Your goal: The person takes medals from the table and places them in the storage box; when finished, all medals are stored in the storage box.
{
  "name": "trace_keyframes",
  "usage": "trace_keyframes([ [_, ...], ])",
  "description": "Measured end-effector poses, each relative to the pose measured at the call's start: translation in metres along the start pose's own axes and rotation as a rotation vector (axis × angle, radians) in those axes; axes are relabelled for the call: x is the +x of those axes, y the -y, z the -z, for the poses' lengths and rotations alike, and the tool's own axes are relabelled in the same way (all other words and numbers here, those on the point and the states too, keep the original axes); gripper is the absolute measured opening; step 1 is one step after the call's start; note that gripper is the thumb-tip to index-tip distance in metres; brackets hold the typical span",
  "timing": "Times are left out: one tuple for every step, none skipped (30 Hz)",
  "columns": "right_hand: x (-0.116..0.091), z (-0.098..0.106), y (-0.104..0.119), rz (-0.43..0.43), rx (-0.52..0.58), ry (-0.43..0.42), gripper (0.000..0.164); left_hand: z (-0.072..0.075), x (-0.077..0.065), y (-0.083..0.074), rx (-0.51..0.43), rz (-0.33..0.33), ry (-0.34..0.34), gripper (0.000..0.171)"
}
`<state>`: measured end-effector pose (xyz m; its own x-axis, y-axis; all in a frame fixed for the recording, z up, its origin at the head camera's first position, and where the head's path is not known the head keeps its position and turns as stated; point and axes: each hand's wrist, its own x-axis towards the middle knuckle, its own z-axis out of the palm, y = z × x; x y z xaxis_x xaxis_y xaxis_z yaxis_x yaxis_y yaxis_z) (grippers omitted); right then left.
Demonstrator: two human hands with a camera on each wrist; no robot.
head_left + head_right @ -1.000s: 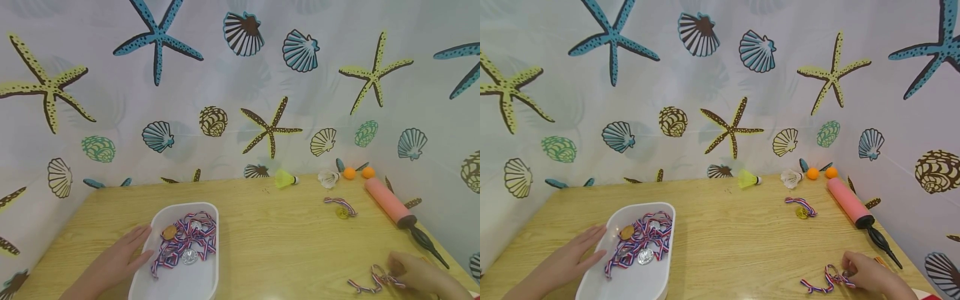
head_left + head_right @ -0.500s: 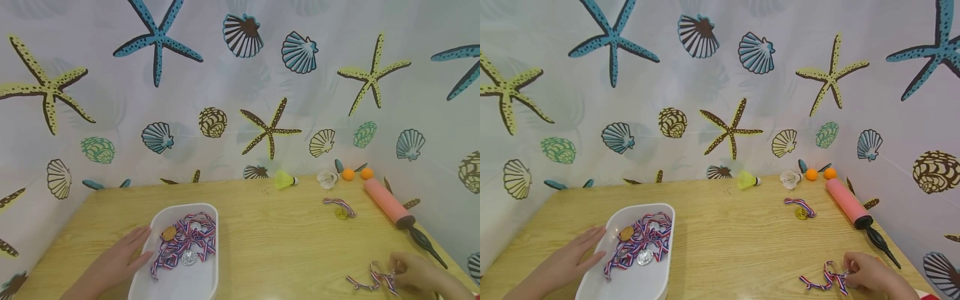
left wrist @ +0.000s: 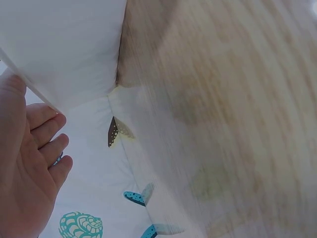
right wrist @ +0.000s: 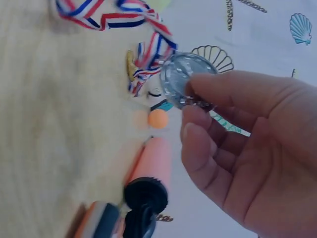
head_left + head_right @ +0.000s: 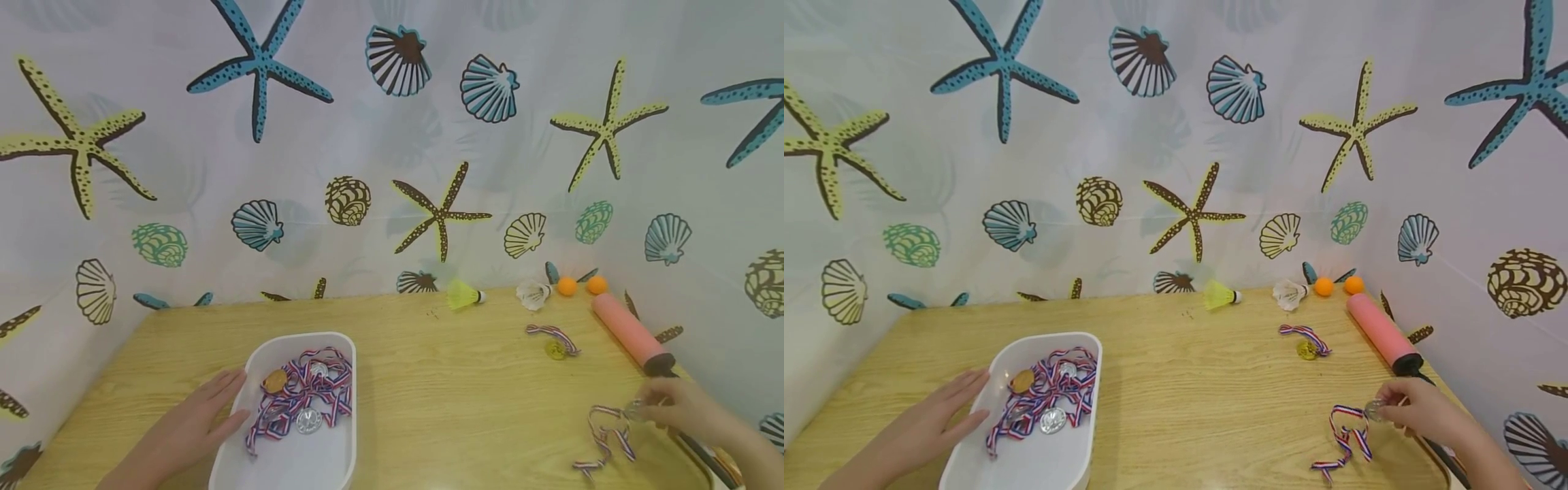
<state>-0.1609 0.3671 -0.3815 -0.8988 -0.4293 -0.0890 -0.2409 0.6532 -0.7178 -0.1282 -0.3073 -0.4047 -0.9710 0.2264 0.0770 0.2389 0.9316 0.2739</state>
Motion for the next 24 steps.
trace_keyframes([
  [0.002,0.003,0.002,-0.007,0.007,-0.014,0.011,0.000,0.000,0.000,0.001,-0.003,-0.002,0.072],
  [0.004,0.005,0.006,-0.023,0.011,-0.026,0.012,0.000,0.000,0.000,0.001,-0.003,-0.002,0.072],
  [0.005,0.008,0.009,-0.034,0.027,-0.034,0.014,-0.001,0.000,0.001,0.001,-0.006,-0.005,0.072],
  [0.007,0.011,0.012,-0.041,0.038,-0.042,0.015,-0.001,0.000,0.001,0.001,-0.007,-0.006,0.072],
  [0.008,0.014,0.016,-0.051,0.039,-0.054,0.016,-0.001,0.000,0.001,0.002,-0.009,-0.009,0.071],
  [0.009,0.016,0.020,-0.045,0.039,-0.069,0.016,-0.001,0.000,0.001,0.003,-0.010,-0.009,0.071],
  [0.011,0.019,0.024,-0.041,0.034,-0.091,0.017,-0.001,0.000,0.001,0.004,-0.014,-0.013,0.070],
  [0.012,0.021,0.029,-0.035,0.016,-0.122,0.017,-0.001,-0.001,0.001,0.007,-0.016,-0.014,0.070],
  [0.014,0.022,0.033,-0.021,0.005,-0.150,0.017,-0.001,-0.001,0.001,0.009,-0.018,-0.017,0.069],
  [0.016,0.024,0.038,-0.010,-0.002,-0.174,0.017,-0.001,-0.001,0.001,0.011,-0.022,-0.021,0.068],
  [0.019,0.025,0.043,-0.003,-0.005,-0.196,0.018,-0.001,-0.001,0.001,0.013,-0.026,-0.026,0.068],
  [0.021,0.026,0.047,0.008,-0.006,-0.218,0.019,-0.001,-0.001,0.001,0.014,-0.033,-0.032,0.067],
  [0.023,0.027,0.052,0.007,0.001,-0.234,0.021,-0.001,-0.001,0.001,0.014,-0.041,-0.040,0.066],
  [0.025,0.027,0.057,0.012,0.009,-0.250,0.022,0.000,-0.001,0.001,0.015,-0.042,-0.041,0.066],
  [0.027,0.027,0.062,0.015,0.024,-0.256,0.023,0.000,-0.001,0.001,0.015,-0.044,-0.043,0.066],
  [0.029,0.027,0.066,0.008,0.049,-0.254,0.025,0.000,-0.001,0.001,0.015,-0.047,-0.045,0.065],
  [0.032,0.027,0.070,0.004,0.070,-0.251,0.026,0.000,-0.001,0.001,0.014,-0.048,-0.046,0.065],
  [0.034,0.026,0.074,-0.002,0.095,-0.249,0.028,0.000,-0.001,0.001,0.014,-0.050,-0.048,0.065],
  [0.036,0.025,0.077,-0.007,0.128,-0.240,0.030,0.000,-0.001,0.001,0.014,-0.049,-0.049,0.065],
  [0.038,0.024,0.080,-0.008,0.154,-0.233,0.031,0.000,-0.001,0.001,0.015,-0.048,-0.047,0.066],
  [0.040,0.023,0.082,0.004,0.183,-0.219,0.033,0.000,-0.001,0.001,0.014,-0.044,-0.044,0.066],
  [0.043,0.021,0.083,0.021,0.222,-0.207,0.034,0.000,-0.001,0.001,0.013,-0.043,-0.044,0.066],
  [0.046,0.020,0.084,0.052,0.257,-0.199,0.033,0.000,-0.001,0.001,0.013,-0.041,-0.042,0.067],
  [0.048,0.018,0.085,0.081,0.300,-0.192,0.032,0.000,-0.001,0.001,0.013,-0.040,-0.041,0.067],
])
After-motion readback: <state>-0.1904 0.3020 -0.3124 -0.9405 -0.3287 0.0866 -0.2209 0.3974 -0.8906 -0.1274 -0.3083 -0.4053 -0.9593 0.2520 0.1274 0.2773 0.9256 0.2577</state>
